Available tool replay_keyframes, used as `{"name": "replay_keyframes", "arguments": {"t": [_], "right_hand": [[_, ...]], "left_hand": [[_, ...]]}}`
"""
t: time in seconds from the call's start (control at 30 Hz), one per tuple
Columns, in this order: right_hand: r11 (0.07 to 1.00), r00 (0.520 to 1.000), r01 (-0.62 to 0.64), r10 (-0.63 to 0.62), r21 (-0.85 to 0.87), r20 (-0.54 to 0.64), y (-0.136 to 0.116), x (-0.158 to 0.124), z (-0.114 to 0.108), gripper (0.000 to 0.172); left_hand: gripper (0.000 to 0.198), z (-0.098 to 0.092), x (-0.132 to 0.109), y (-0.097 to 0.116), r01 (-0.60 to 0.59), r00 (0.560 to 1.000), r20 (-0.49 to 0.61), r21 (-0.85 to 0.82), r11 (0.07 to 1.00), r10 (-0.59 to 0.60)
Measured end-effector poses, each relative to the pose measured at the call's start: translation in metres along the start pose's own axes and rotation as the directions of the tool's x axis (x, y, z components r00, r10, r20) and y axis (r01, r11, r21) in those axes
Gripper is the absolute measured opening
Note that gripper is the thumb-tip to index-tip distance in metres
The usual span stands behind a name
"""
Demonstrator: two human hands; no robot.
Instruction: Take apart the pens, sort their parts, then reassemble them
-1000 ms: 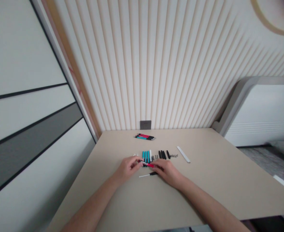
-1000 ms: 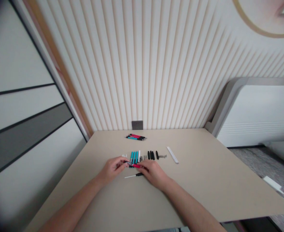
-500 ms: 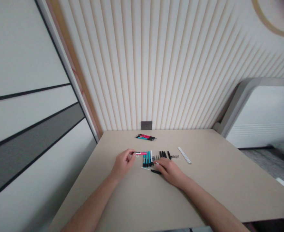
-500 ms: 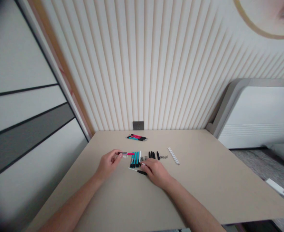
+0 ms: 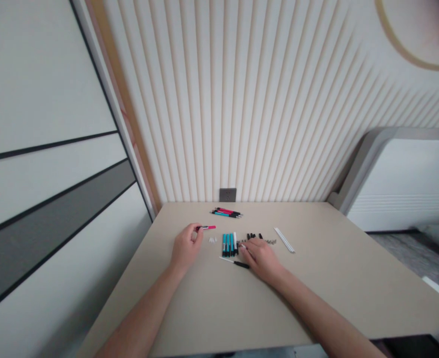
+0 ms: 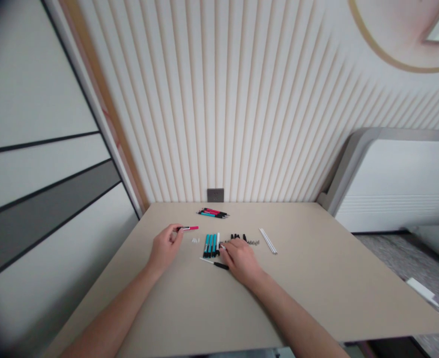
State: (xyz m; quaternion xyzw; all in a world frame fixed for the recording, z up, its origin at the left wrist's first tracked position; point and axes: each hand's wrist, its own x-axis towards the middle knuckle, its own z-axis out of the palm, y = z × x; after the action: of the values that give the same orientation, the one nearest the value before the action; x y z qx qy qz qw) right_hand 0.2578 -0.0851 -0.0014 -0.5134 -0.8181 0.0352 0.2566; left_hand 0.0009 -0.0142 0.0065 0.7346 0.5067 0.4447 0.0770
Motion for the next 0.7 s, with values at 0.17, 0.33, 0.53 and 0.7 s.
{"name": "replay_keyframes", "arguments": {"t": [0.17, 0.33, 0.53, 0.7], "right_hand": [[0.966, 0.995, 0.052, -0.029, -0.255, 0.091, -0.019, 0.030, 0.001, 0.033], [0.923, 0.979, 0.031, 0.050, -0.383, 0.199, -0.041, 0.065, 0.012, 0.029], [0.894, 0.957, 0.120, 0.012, -0.431, 0.290, -0.047, 0.085, 0.027, 0.027], [0.887, 0.955, 0.139, -0.002, -0.441, 0.297, -0.047, 0.090, 0.031, 0.024]], "left_hand": [[0.021, -0.004, 0.001, -0.001, -0.012, 1.000, -0.015, 0.015, 1.000, 0.012], [0.021, -0.007, 0.000, 0.002, -0.009, 1.000, -0.027, 0.020, 1.000, 0.010], [0.023, -0.008, -0.001, 0.003, 0.012, 1.000, -0.019, 0.018, 1.000, -0.011], [0.023, -0.009, -0.002, 0.005, -0.008, 1.000, 0.005, 0.011, 1.000, 0.007]]}}
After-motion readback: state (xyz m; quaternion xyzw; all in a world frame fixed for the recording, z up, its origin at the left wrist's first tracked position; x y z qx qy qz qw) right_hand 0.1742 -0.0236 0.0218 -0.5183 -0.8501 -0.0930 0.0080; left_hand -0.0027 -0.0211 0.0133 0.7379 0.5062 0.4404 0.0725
